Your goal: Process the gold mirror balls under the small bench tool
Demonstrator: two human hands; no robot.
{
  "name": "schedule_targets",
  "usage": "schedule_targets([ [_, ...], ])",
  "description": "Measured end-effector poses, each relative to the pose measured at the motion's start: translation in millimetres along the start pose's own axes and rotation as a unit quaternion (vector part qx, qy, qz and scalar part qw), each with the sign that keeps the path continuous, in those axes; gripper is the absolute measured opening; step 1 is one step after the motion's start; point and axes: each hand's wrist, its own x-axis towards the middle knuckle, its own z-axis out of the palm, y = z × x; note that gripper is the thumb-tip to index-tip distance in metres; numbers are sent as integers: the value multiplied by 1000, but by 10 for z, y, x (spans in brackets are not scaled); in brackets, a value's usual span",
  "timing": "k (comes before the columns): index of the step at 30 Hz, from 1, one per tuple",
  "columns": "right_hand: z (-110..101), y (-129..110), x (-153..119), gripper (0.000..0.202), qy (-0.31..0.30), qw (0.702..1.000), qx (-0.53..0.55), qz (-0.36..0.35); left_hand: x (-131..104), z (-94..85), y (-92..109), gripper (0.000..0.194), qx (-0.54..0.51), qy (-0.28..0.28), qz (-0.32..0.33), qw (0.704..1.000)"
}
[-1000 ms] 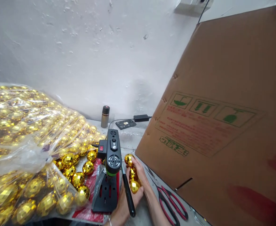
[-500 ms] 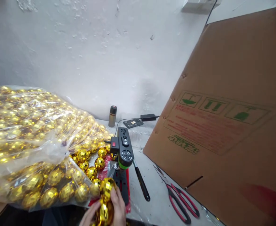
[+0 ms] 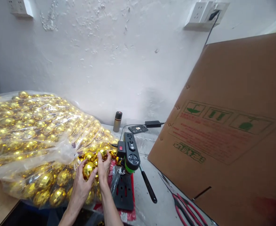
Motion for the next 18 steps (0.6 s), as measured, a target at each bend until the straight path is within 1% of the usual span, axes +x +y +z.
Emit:
schedule_targets([
  [2, 12, 33, -56, 63, 22, 1000, -13, 14, -28, -64, 38, 80, -50, -13, -68, 996],
  [4, 0, 33, -101, 64, 35, 999, -21, 29, -69, -98, 121, 90, -109, -29, -148, 983],
  [5, -27, 19, -129, 63, 34, 999, -22, 32, -100, -102, 178, 93, -137, -29, -183, 973],
  [7, -149, -34, -228, 60, 19, 999, -16, 35, -185, -93, 311, 93, -194, -30, -230, 953],
  [8, -248, -70, -307, 58, 8, 999, -11, 37, -239, -83, 378, 91, -225, -35, -246, 942],
  [10, -509, -149, -527, 56, -19, 999, 3, 45, -362, -58, 484, 86, -282, -62, -277, 916],
  [12, -805, -215, -803, 54, -51, 996, 34, 67, -495, -16, 526, 79, -322, -93, -307, 891],
  [13, -942, -239, -946, 52, -60, 996, 40, 60, -561, 15, 519, 76, -333, -105, -321, 880],
  [15, -1162, -263, -1198, 45, -7, 1000, 13, 12, -690, 99, 461, 74, -340, -124, -340, 868],
  [18, -1341, -262, -1416, 40, 42, 995, -66, -57, -851, 252, 331, 81, -325, -147, -338, 871],
])
